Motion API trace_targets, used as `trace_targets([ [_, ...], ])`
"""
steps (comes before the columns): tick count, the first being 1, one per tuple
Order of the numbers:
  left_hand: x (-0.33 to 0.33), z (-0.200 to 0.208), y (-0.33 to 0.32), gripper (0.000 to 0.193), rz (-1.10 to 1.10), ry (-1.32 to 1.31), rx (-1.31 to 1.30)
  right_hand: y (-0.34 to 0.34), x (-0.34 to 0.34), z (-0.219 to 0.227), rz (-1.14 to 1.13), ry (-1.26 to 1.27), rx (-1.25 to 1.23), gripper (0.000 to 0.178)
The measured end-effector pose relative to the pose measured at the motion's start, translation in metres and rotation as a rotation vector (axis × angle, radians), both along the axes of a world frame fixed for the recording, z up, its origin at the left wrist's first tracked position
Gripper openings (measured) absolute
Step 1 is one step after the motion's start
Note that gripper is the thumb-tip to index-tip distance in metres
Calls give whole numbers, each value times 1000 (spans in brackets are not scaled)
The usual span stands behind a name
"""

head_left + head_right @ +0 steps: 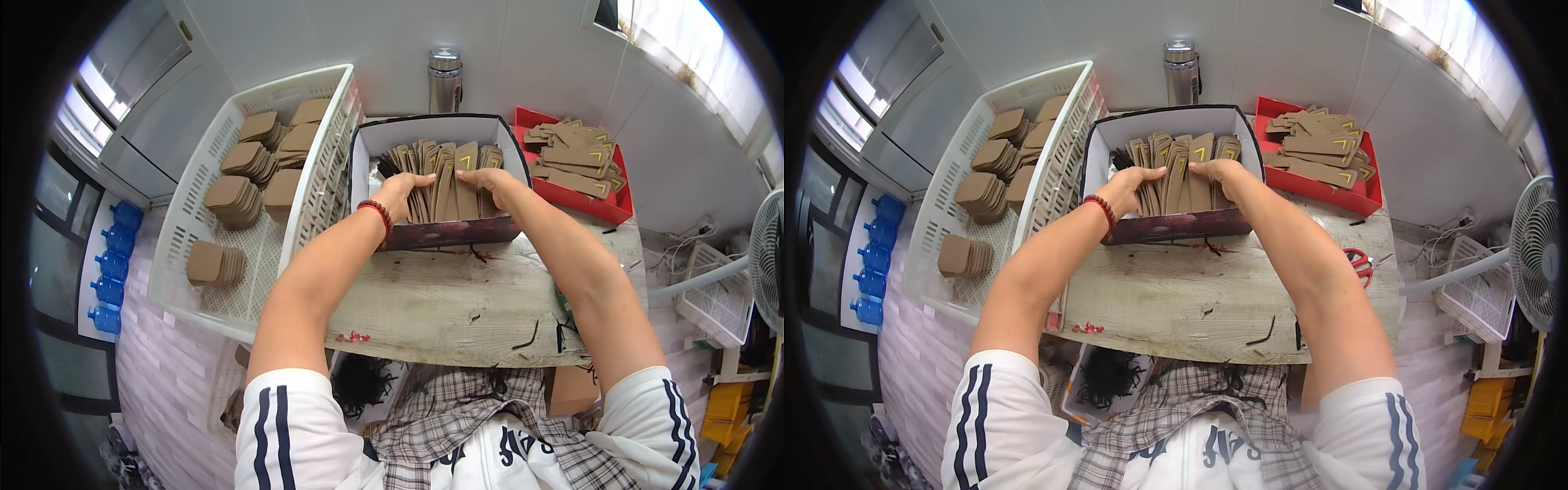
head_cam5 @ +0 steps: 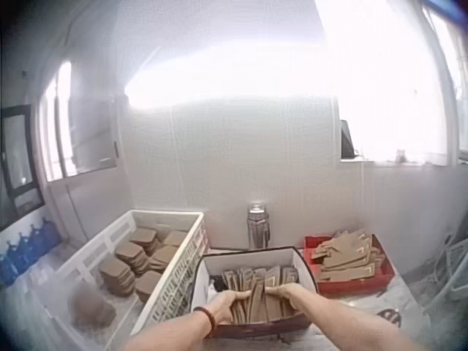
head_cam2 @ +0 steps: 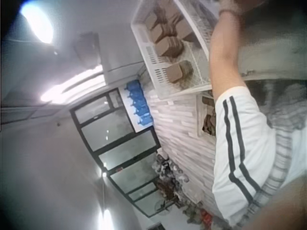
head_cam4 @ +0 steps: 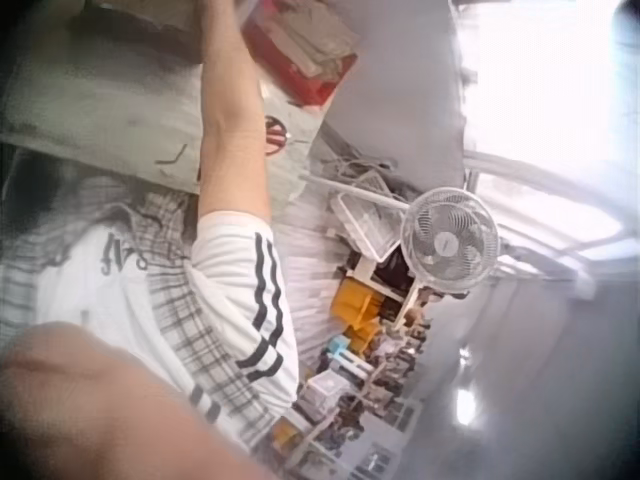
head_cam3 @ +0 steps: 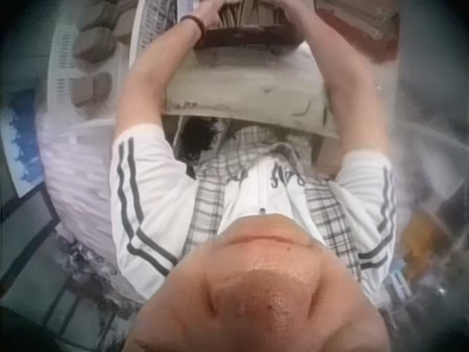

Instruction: The person uses a green electric cutter to trim the edges of small brown cardboard pieces with yellow markings. They repeatedly pick up pieces, trim them, and place them into a red box. The person also gathers black trimmings and moves them aside.

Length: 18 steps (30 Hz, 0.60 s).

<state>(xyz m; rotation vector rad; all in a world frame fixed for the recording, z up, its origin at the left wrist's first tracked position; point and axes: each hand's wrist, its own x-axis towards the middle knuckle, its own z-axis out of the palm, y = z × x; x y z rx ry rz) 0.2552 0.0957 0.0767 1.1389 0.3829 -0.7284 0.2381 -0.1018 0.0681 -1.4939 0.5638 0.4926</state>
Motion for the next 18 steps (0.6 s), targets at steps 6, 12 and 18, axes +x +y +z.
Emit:
trace_targets([
  [6, 5, 3, -4, 27, -51, -20, -27, 24, -13, 32, -23, 4, 162, 49],
  [12, 2, 7, -11, 27, -3, -49, 34, 19, 10, 3, 45, 78, 192, 59],
  [18, 5, 7, -9, 29, -16, -93, -55, 20, 19, -2, 27, 72, 374, 51],
])
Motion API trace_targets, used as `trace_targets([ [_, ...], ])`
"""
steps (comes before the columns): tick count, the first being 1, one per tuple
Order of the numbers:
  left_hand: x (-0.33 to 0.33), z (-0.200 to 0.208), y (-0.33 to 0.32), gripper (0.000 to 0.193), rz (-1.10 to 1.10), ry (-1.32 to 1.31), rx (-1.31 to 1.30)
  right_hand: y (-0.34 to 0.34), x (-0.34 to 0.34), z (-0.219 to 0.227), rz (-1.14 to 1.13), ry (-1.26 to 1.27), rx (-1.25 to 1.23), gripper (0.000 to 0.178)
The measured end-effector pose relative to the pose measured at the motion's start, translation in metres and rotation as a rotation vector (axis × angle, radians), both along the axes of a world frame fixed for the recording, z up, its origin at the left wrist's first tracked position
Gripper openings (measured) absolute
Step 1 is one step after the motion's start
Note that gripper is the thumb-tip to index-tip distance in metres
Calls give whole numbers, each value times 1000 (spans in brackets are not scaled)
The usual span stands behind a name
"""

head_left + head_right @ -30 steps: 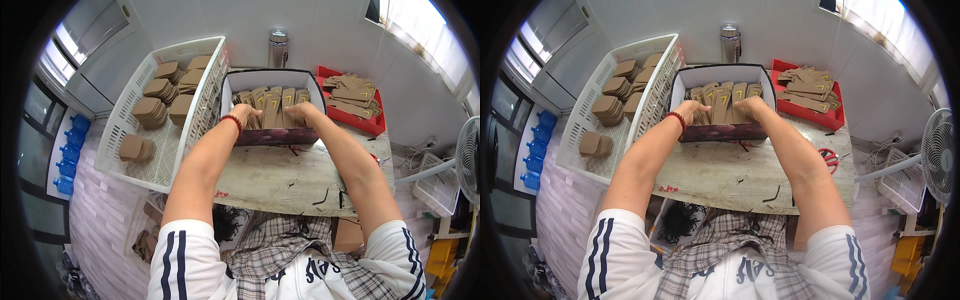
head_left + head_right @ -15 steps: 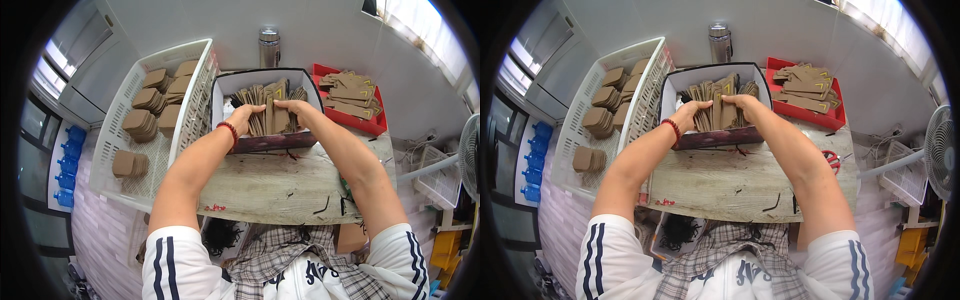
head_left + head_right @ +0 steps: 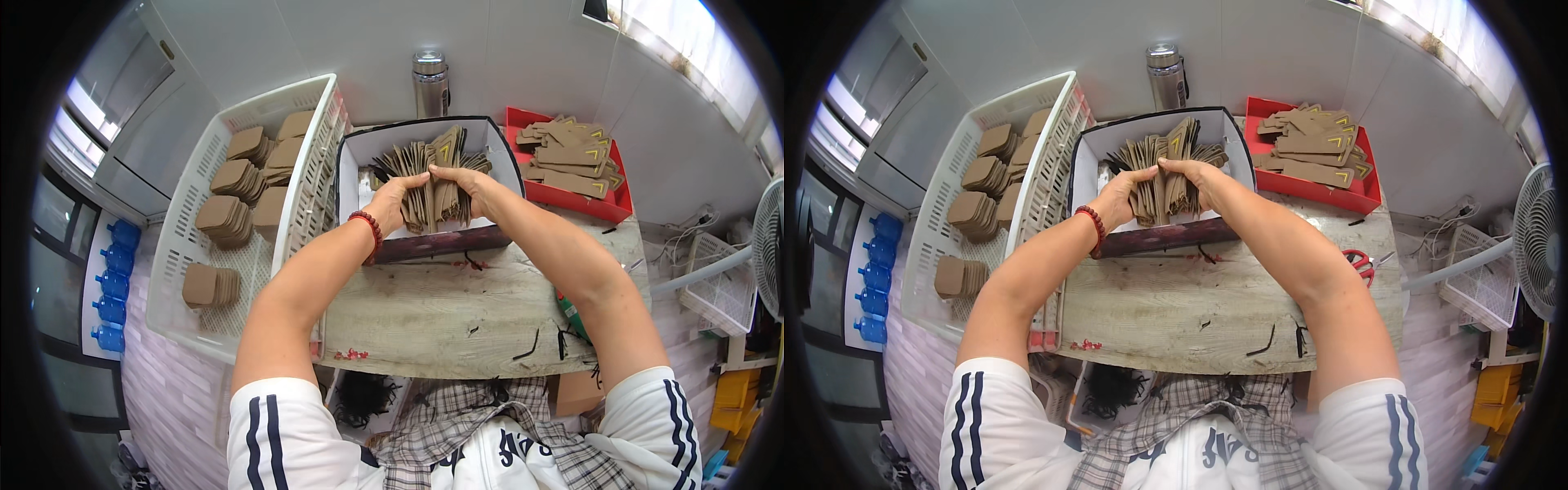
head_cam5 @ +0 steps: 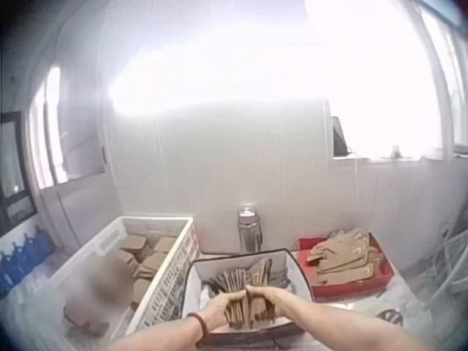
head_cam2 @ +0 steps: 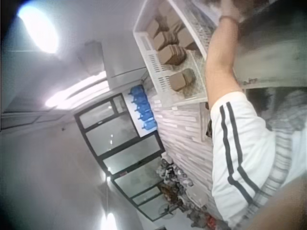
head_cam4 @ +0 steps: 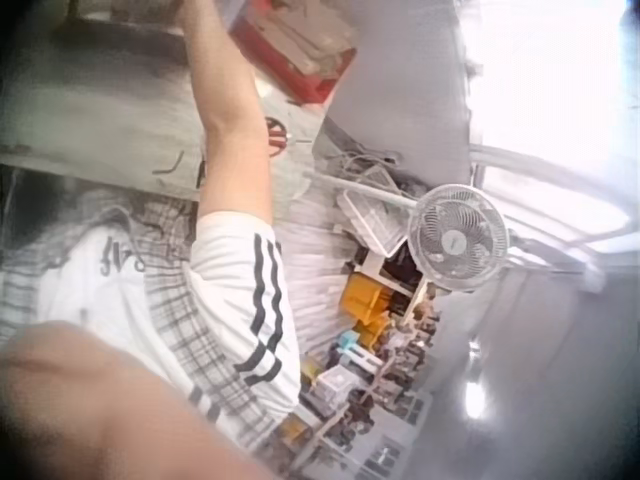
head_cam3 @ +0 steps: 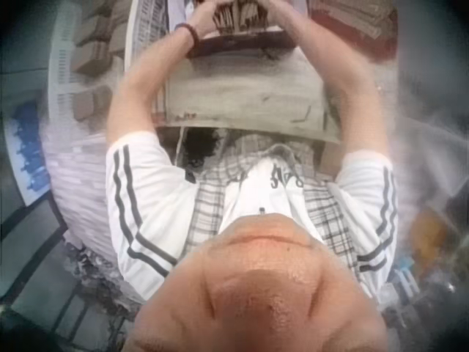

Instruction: The person uses a green electric cutter to trim the edges of small brown cardboard pieces with yellow markings. They repeatedly pick up pieces, trim them, and place them into a red box. The person also gathers black trimmings and moves them aside.

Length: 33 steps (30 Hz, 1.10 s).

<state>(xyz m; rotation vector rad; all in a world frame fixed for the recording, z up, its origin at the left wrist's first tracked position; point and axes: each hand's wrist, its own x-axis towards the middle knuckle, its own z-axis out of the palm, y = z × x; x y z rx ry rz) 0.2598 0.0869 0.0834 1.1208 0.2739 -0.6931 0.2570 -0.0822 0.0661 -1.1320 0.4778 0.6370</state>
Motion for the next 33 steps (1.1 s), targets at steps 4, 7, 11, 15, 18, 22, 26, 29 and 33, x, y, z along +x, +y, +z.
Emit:
trace_targets([
  [4, 8, -9, 6, 27, 30, 21, -108, 3, -5, 7, 57, -63, 101, 49],
  [7, 7, -4, 3, 29, 21, -15, -131, 2, -4, 11, 38, -32, 85, 45],
  [11, 6, 7, -1, 30, -13, -83, -190, 0, -4, 24, 50, -68, -10, 43],
  [15, 3, 36, -3, 29, -3, -198, -174, 0, -24, 66, -37, -201, -2, 46],
  [18, -17, 72, -12, 30, -49, -330, -133, -7, -52, 100, -148, -357, 101, 42],
  [22, -68, 99, -30, 31, -64, -486, -106, -27, -109, 123, -214, -497, -8, 48],
  [26, -165, 103, -52, 49, -108, -644, -375, -39, -210, 139, -295, -620, -81, 50],
  [29, -213, 61, -70, 58, -1, -590, -380, -39, -271, 119, -424, -604, -120, 45],
  [33, -259, 15, -79, 55, 58, -425, -412, -48, -309, 74, -445, -465, -185, 38],
])
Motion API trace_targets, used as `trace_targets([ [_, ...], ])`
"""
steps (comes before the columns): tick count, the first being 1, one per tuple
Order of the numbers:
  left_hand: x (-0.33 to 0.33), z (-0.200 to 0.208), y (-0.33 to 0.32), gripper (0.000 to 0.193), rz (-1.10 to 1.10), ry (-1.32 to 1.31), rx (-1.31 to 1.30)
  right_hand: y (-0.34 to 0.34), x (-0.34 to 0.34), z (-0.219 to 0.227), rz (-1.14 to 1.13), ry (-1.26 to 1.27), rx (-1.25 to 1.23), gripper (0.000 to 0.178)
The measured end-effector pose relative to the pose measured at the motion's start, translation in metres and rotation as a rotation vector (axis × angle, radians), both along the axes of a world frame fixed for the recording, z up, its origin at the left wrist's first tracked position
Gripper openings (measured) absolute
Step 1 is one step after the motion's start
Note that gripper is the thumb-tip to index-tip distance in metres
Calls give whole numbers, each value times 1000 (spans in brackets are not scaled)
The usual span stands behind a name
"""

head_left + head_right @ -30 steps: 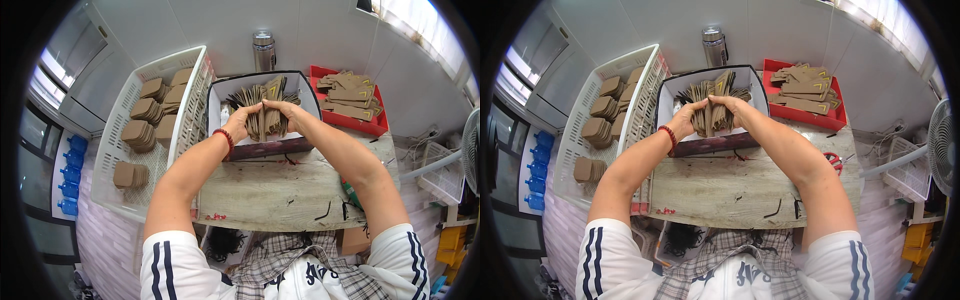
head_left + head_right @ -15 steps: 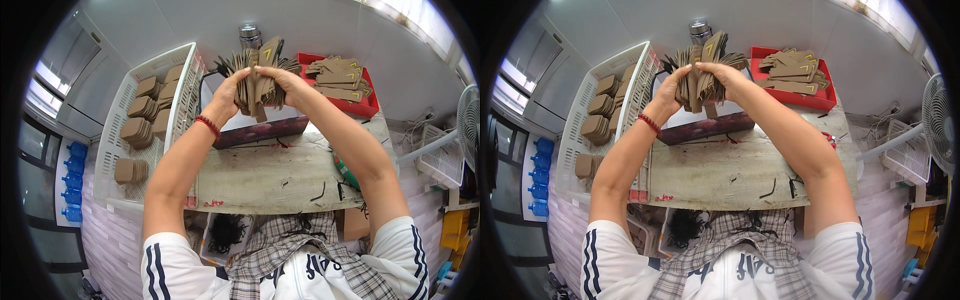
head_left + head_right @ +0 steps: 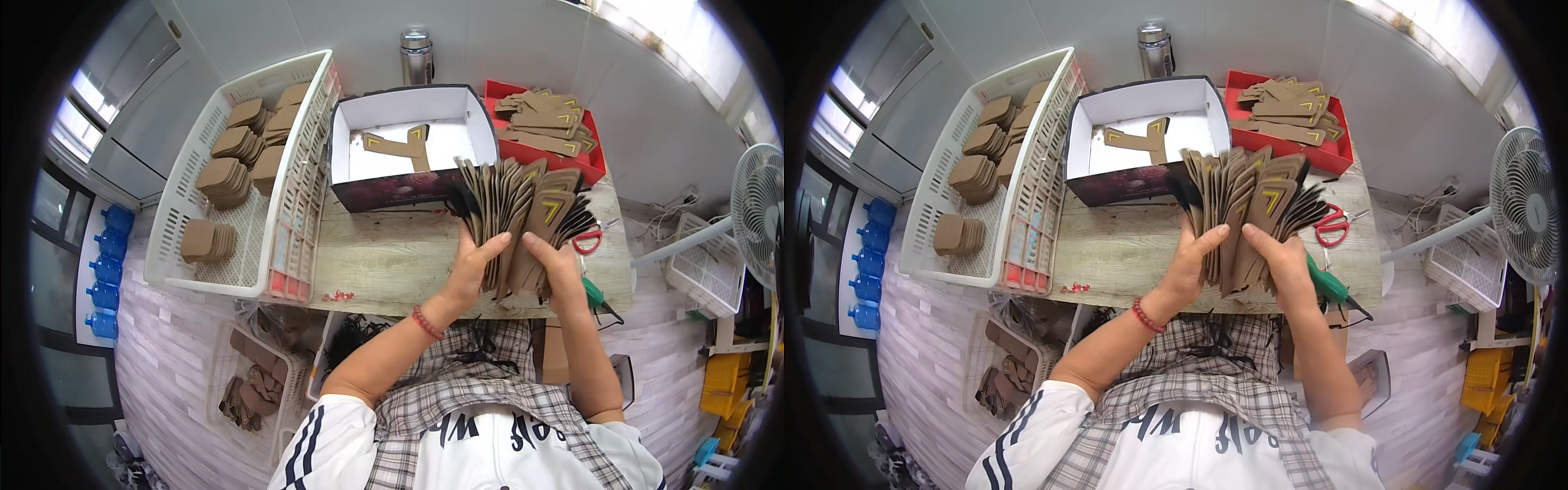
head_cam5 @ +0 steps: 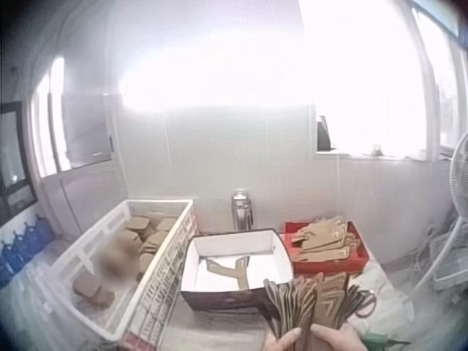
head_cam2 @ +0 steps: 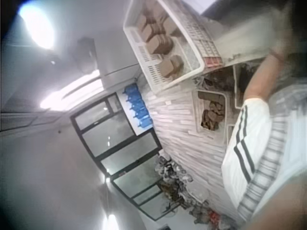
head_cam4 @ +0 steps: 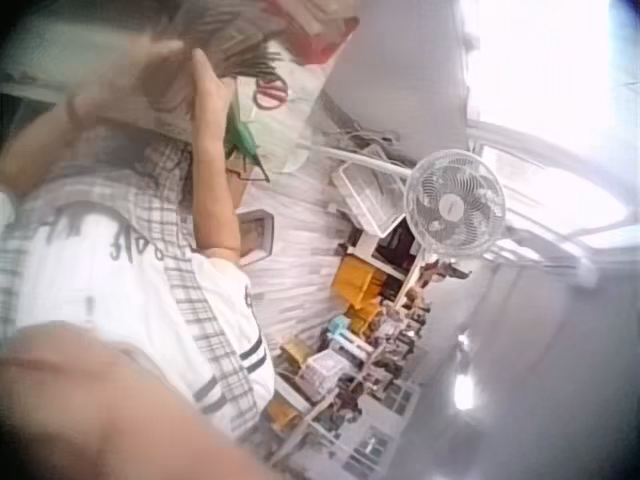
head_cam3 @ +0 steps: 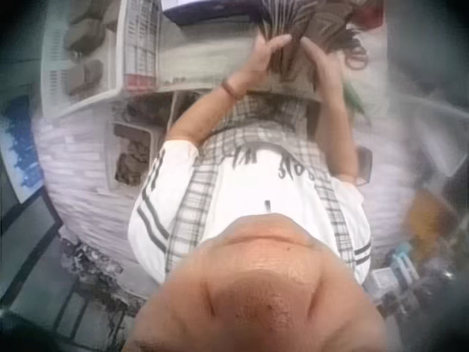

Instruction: The person uses a green electric cutter to trim the edges of small brown cardboard pieces with yellow markings. They repeatedly pick up pieces, trim them, and place them into a red box. The person also gathers black trimmings and moves them aside.

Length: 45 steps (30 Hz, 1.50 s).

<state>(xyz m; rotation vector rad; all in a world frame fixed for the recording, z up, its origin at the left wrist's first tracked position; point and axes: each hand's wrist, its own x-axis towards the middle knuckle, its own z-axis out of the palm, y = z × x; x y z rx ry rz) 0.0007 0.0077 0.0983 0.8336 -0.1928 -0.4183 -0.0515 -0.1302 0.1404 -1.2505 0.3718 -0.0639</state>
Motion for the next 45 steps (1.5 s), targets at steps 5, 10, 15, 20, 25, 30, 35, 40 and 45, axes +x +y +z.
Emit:
trace_targets([
  [5, 19, -66, 13, 36, 18, 96, 578, -17, 18, -80, 12, 288, -491, 64],
  [10, 30, -93, 35, 60, 369, -364, 1468, -4, 22, -76, -19, 312, -1074, 89],
  [15, 40, -78, 76, 69, 85, -191, 1517, -15, 13, -61, 22, 427, -1149, 90],
  [20, 54, -2, 99, 39, 305, -443, 1398, -25, 4, -57, 33, 476, -1265, 84],
  [25, 184, 29, 92, 31, 674, -915, 1401, -27, 4, -44, 45, 515, -1371, 73],
  [30, 288, -18, 47, 91, 77, -460, 1883, -44, -7, -57, -1, 446, -1403, 69],
  [35, 314, -40, 8, 101, -217, -321, 2086, -59, -24, -65, -160, 298, -1255, 51],
  [40, 335, -68, 19, 78, -155, -363, 2090, -82, -34, -92, -190, 27, -1551, 52],
  [45, 320, -59, 10, 54, -192, -530, 2136, -87, -36, -110, -84, 5, -1554, 68],
])
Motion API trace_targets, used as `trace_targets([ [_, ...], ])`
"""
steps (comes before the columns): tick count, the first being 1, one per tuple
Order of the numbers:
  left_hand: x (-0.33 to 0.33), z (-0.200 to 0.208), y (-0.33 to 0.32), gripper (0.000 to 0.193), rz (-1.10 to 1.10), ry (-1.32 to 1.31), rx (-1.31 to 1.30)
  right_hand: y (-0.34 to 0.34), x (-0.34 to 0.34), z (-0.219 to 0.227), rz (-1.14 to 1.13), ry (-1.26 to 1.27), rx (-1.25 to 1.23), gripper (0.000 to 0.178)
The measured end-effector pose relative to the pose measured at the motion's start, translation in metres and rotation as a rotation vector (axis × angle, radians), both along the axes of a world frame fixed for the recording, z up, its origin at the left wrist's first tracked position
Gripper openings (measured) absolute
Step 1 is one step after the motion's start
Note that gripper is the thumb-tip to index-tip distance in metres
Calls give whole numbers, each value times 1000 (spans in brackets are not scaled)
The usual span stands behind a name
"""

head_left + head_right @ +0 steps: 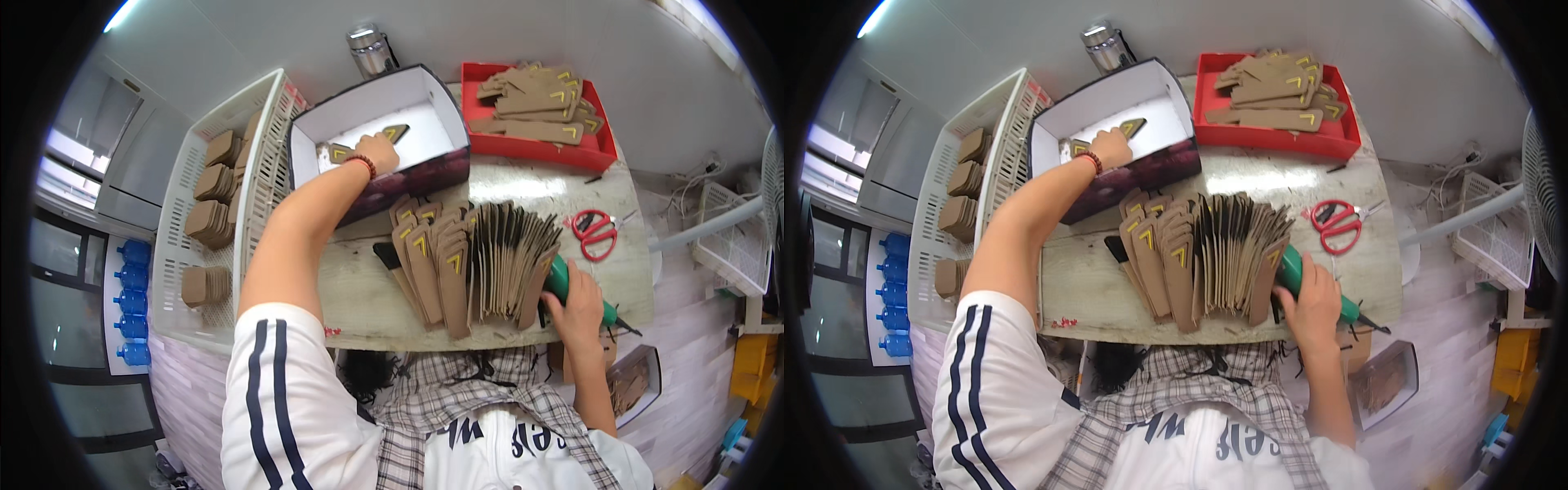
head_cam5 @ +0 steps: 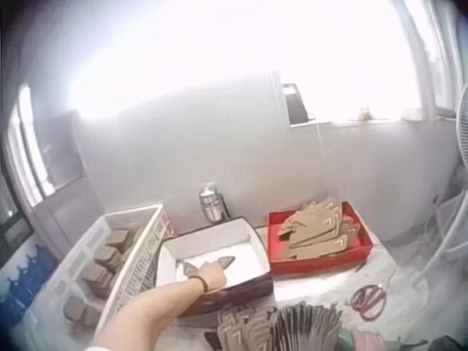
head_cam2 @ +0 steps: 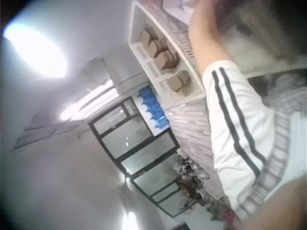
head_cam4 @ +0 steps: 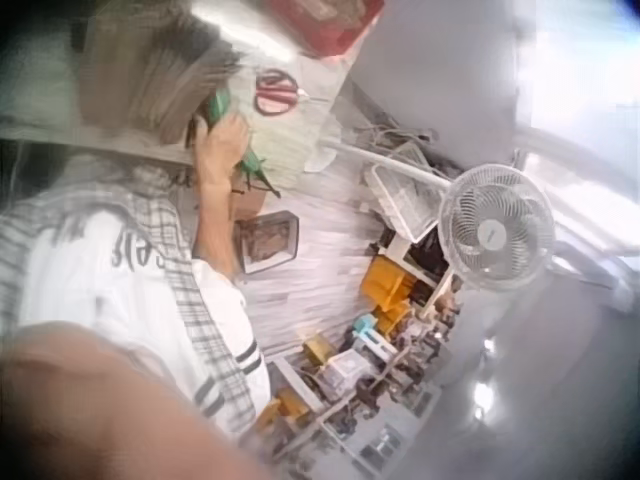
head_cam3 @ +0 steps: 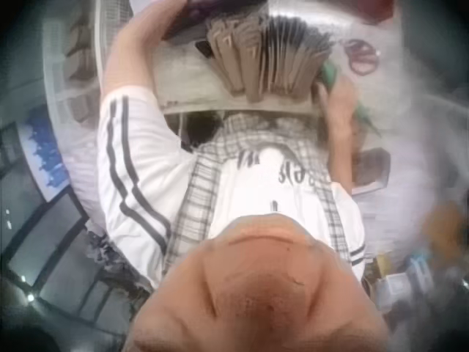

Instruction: The person uses a green electric cutter to trim the edges of small brown cardboard pieces with yellow markings. They repeatedly pick up pieces, trim them, and place them into a red box. The person also gathers black trimmings and moves them aside.

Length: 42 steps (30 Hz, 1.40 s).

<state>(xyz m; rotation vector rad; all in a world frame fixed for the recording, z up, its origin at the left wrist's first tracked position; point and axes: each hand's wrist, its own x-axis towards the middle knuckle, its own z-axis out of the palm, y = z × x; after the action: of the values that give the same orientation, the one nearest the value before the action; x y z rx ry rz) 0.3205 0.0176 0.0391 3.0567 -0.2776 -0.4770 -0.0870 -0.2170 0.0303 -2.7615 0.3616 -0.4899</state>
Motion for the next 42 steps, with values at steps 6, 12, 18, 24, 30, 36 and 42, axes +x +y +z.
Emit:
trace_targets([
  [6, 2, -11, 4, 42, -82, -81, 92, -9, -6, 6, -22, 63, -21, 66],
  [12, 9, 3, 15, 28, -295, -327, 71, -22, -21, 32, -196, 231, -74, 62],
  [18, -15, 84, 8, 29, -195, -825, -60, -32, -32, 56, -270, 313, -57, 55],
  [24, -192, 130, -19, 32, -441, -1134, -356, -35, -42, 60, -316, 381, -10, 46],
  [30, -321, 6, -43, 47, -652, -790, -215, -35, -48, 72, -276, 446, 8, 43],
  [36, -341, 18, -30, 36, -588, -799, -464, -59, -92, 44, -409, 287, 326, 43],
  [42, -301, 14, -5, 31, 195, -554, -851, -46, -131, 20, -250, 183, 819, 35],
])
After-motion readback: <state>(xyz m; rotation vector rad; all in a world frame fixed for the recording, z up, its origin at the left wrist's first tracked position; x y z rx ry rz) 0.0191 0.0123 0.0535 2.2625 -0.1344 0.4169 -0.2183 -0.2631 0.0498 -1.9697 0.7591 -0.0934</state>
